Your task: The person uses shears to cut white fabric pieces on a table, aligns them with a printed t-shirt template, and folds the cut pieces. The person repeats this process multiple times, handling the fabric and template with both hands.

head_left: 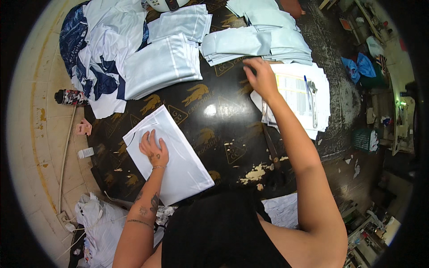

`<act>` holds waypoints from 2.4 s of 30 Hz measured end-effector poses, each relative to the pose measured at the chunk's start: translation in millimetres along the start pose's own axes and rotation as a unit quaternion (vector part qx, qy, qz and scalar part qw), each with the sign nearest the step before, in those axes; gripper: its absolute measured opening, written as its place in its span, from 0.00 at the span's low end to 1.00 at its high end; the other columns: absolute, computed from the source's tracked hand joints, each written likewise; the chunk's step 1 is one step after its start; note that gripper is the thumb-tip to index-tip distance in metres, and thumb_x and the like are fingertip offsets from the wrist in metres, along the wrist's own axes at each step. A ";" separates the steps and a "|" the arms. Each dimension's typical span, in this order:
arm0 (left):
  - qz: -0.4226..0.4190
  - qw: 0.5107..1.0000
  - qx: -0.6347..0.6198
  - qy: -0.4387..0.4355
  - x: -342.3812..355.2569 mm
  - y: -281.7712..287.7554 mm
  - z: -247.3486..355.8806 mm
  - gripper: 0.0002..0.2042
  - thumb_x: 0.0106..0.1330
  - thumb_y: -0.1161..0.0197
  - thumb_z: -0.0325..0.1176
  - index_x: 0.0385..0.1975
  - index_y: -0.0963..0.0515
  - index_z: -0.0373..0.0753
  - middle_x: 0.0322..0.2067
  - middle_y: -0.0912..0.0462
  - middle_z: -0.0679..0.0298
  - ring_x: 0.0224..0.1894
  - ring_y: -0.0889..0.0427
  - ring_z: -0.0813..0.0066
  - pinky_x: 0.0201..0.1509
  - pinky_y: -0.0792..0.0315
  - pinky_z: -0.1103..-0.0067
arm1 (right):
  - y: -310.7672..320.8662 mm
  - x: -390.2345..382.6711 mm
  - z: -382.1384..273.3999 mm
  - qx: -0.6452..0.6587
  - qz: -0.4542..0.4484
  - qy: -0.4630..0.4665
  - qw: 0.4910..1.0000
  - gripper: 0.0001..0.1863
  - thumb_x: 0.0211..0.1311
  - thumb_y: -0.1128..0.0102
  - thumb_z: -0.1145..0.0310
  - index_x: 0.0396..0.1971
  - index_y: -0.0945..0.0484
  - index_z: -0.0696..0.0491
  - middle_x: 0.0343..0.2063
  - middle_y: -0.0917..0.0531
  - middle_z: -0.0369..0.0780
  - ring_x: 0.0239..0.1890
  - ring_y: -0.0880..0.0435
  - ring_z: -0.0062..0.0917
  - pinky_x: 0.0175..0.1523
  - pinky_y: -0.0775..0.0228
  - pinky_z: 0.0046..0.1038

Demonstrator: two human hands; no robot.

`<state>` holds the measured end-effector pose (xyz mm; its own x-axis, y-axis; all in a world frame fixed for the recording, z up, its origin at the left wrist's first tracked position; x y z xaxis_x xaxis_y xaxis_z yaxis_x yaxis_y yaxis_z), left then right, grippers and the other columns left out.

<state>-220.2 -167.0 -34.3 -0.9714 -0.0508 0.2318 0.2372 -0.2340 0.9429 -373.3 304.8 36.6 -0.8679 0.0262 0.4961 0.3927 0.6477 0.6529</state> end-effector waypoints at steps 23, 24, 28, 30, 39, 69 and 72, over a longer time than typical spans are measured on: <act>-0.077 0.995 -0.049 0.039 7.0 7.0 -14.7 0.27 0.65 0.37 0.36 0.66 0.25 0.42 0.66 0.30 0.54 0.73 0.36 0.52 0.81 0.56 0.50 | 56.3 175.0 38.9 -0.049 0.007 0.005 0.999 0.16 0.80 0.51 0.58 0.55 0.25 0.52 0.43 0.14 0.58 0.47 0.14 0.57 0.48 0.24 0.54; -0.072 0.991 -0.105 0.041 12.5 13.3 -11.7 0.28 0.65 0.36 0.36 0.67 0.25 0.42 0.66 0.29 0.54 0.72 0.34 0.53 0.81 0.53 0.53 | 48.2 147.7 -3.7 -0.006 0.019 0.060 0.998 0.16 0.80 0.51 0.59 0.57 0.25 0.52 0.42 0.13 0.56 0.45 0.13 0.55 0.47 0.23 0.52; -0.069 0.917 -0.390 0.049 40.1 60.5 14.9 0.24 0.66 0.30 0.32 0.62 0.22 0.36 0.62 0.21 0.54 0.66 0.25 0.61 0.73 0.35 0.67 | 31.7 3.4 -167.6 0.028 -0.290 0.044 0.956 0.11 0.74 0.45 0.59 0.45 0.24 0.51 0.30 0.13 0.49 0.34 0.12 0.49 0.38 0.21 0.49; -0.125 0.872 -0.471 -0.052 30.1 99.4 41.5 0.21 0.66 0.28 0.31 0.57 0.19 0.34 0.56 0.16 0.57 0.59 0.19 0.67 0.65 0.28 0.70 | 23.9 -56.3 -241.4 0.065 -0.459 0.052 0.885 0.14 0.72 0.41 0.59 0.49 0.23 0.51 0.31 0.13 0.54 0.35 0.11 0.50 0.42 0.21 0.49; -0.208 0.930 -0.301 -0.032 14.8 293.2 0.4 0.09 0.63 0.28 0.32 0.39 0.13 0.35 0.33 0.12 0.61 0.37 0.15 0.74 0.43 0.22 0.76 | 41.9 -65.8 -340.4 0.013 -0.512 0.122 0.850 0.24 0.60 0.27 0.58 0.55 0.19 0.50 0.39 0.11 0.47 0.39 0.13 0.49 0.47 0.21 0.46; -0.220 0.954 -0.030 0.203 -63.8 130.3 -162.0 0.37 0.66 0.35 0.61 0.63 0.22 0.33 0.56 0.16 0.41 0.61 0.18 0.44 0.69 0.27 0.62 | -92.2 -177.0 -286.6 -0.113 -0.376 -0.174 0.903 0.28 0.60 0.28 0.50 0.50 0.17 0.57 0.48 0.13 0.54 0.52 0.14 0.53 0.58 0.21 0.45; -0.289 0.930 0.009 0.228 -87.2 84.9 -128.7 0.33 0.63 0.36 0.53 0.60 0.21 0.30 0.59 0.19 0.35 0.64 0.20 0.40 0.71 0.29 0.61 | -136.9 -211.1 -287.3 -0.094 -0.441 -0.163 0.878 0.29 0.54 0.26 0.51 0.48 0.16 0.60 0.48 0.13 0.56 0.53 0.14 0.52 0.60 0.21 0.46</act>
<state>-116.1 -307.3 -5.2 -0.8372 -0.3301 -0.4360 -0.3284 -0.3339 0.8835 -156.5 -8.2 7.0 -0.8885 -0.1857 -0.4196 -0.4586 0.3890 0.7990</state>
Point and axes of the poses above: each hand's wrist, its own x-axis towards the middle knuckle, its own y-axis out of the back of the hand, z = x × y, the point moved 2 cm from there along x, towards the middle knuckle
